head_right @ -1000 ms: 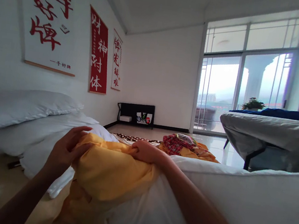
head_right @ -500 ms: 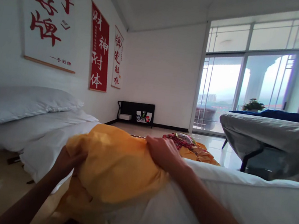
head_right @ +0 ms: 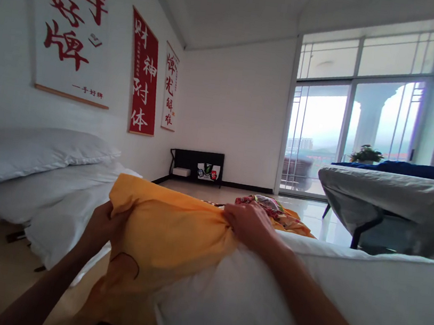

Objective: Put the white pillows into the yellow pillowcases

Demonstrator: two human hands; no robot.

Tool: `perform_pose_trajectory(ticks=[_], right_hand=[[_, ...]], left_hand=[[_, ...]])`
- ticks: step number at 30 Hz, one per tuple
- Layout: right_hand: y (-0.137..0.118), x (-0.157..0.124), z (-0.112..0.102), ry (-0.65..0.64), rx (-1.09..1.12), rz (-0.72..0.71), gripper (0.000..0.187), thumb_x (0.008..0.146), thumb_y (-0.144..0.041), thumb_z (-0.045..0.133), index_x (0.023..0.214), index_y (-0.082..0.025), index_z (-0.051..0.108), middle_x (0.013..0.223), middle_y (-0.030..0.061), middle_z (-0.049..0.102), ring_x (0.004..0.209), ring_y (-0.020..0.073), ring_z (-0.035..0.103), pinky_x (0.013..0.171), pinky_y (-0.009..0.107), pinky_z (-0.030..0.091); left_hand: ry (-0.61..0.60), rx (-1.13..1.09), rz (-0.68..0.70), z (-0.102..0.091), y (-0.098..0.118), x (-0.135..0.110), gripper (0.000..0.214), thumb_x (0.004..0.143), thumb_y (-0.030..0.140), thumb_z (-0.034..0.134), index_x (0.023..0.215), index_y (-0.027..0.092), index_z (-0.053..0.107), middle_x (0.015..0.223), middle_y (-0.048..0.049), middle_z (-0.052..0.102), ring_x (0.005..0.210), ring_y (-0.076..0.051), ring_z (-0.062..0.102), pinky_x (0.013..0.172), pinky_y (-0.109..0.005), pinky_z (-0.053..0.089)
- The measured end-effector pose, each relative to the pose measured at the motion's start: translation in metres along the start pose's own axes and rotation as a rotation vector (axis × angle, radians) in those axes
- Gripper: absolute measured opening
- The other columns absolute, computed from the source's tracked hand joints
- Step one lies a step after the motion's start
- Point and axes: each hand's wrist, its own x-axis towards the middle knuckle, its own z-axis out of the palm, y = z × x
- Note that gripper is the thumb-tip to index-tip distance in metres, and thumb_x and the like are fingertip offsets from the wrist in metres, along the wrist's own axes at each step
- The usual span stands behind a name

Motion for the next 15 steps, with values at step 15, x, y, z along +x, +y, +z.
perform_pose_trajectory(ticks=[15], right_hand=[[-0.072,-0.005,-0.01,0.325,-0.08,-0.131,0.019,0.085,-0.011,0.054,0.097,-0.017,0.067,0.097,0.0071,0.066,0.089,0.0215,0.056,0.081,0.034,0.034]], left_hand=[[-0.114,0.116,0.061,0.038,0.02,0.036,0.027,0.067,0.04,0.061,0.075,0.014,0.062,0.075,-0.0044,0.066,0.072,-0.019,0.059,0.065,-0.028,0.045]])
